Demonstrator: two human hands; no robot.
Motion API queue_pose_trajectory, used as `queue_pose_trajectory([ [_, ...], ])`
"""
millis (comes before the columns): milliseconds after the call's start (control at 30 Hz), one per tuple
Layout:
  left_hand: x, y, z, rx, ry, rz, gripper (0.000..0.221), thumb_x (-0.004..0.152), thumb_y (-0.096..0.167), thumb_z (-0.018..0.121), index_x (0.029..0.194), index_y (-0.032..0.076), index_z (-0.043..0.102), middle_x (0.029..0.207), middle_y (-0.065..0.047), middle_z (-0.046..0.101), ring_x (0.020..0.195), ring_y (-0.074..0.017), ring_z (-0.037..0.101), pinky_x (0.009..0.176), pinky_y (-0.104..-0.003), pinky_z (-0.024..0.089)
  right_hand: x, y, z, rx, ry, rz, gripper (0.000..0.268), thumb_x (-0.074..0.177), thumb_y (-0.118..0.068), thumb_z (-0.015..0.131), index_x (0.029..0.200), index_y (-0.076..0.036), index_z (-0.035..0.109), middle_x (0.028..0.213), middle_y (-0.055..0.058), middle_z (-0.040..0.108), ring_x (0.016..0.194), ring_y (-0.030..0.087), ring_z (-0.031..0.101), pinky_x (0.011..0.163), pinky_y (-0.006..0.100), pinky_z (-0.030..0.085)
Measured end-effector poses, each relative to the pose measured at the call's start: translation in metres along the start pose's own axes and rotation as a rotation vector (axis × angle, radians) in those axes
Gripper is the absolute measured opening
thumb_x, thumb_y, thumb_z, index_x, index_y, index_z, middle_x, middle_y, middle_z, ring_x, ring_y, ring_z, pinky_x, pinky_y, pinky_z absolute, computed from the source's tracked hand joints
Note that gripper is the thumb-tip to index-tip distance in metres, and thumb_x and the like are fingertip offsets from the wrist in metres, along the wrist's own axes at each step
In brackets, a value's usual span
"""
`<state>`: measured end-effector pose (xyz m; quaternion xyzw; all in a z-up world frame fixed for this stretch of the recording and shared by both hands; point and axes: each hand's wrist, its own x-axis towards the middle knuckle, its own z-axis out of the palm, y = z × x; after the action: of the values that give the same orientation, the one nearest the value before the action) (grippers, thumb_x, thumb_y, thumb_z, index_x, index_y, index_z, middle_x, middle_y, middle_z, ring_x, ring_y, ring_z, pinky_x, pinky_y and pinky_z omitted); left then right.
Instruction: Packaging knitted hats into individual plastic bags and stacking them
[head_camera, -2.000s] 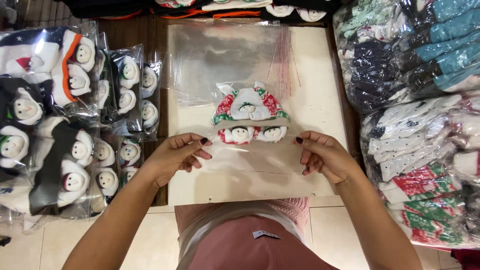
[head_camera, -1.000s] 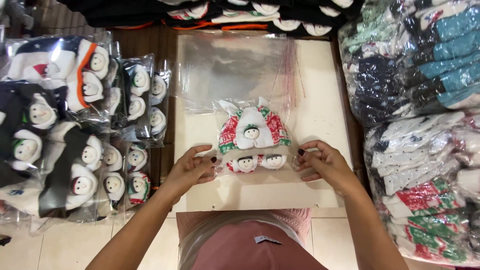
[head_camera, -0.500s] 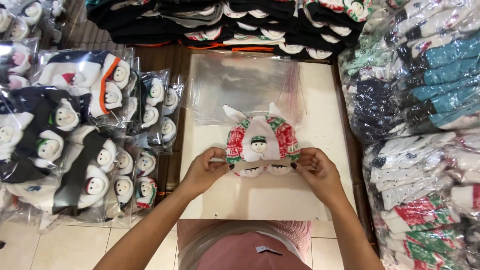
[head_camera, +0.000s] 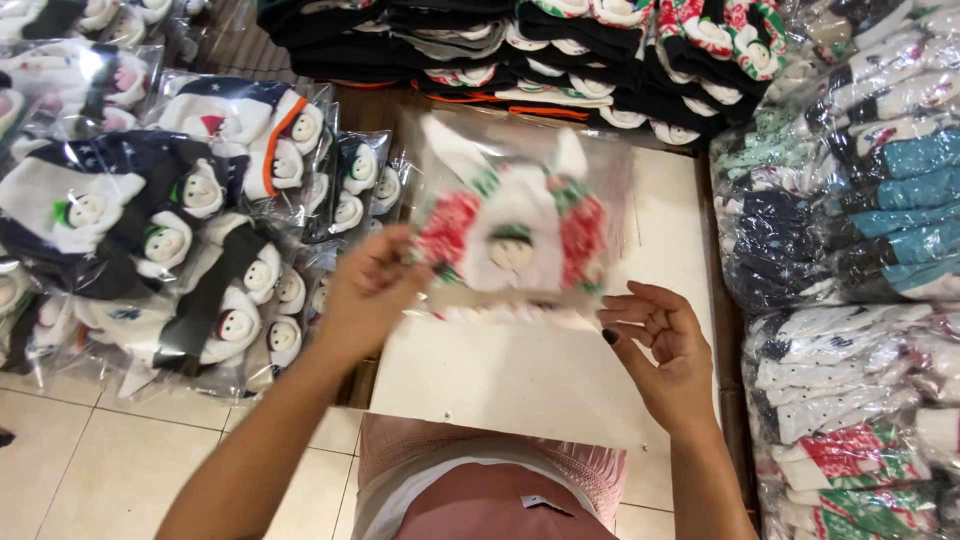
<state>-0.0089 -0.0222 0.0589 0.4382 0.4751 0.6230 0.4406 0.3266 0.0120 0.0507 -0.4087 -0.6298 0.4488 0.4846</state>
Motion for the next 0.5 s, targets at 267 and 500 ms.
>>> queue_pose_trajectory([
  [267,-0.020,0.094,-0.166,0.575,0.522,0.338,0.067,0.116,-0.019,0.069,0.159,0.017,0.032,0.124,-0.014,0.057,0.091,-0.0224,0.067,0.061,-0.026,0.056,-0.007,0.018,-0.015,0.026,-0.064,0.112,0.044,0.088,0.010,0.065,0.130,0.003,0.054,0.119,0.016,0.069,0.104,0.023,0.071,0.092,0.031,0.057],
  [500,-0.039,0.006,-0.334,0.941,0.912,0.118,0.050,0.133,0.047,0.070,0.122,-0.002,0.062,0.099,-0.009,0.068,0.075,-0.0134,0.066,0.058,-0.024,0.054,-0.015,0.038,-0.027,-0.108,-0.019,0.184,0.028,0.090,0.008,0.065,0.117,-0.001,0.067,0.114,0.008,0.074,0.097,0.014,0.069,0.086,0.025,0.054],
])
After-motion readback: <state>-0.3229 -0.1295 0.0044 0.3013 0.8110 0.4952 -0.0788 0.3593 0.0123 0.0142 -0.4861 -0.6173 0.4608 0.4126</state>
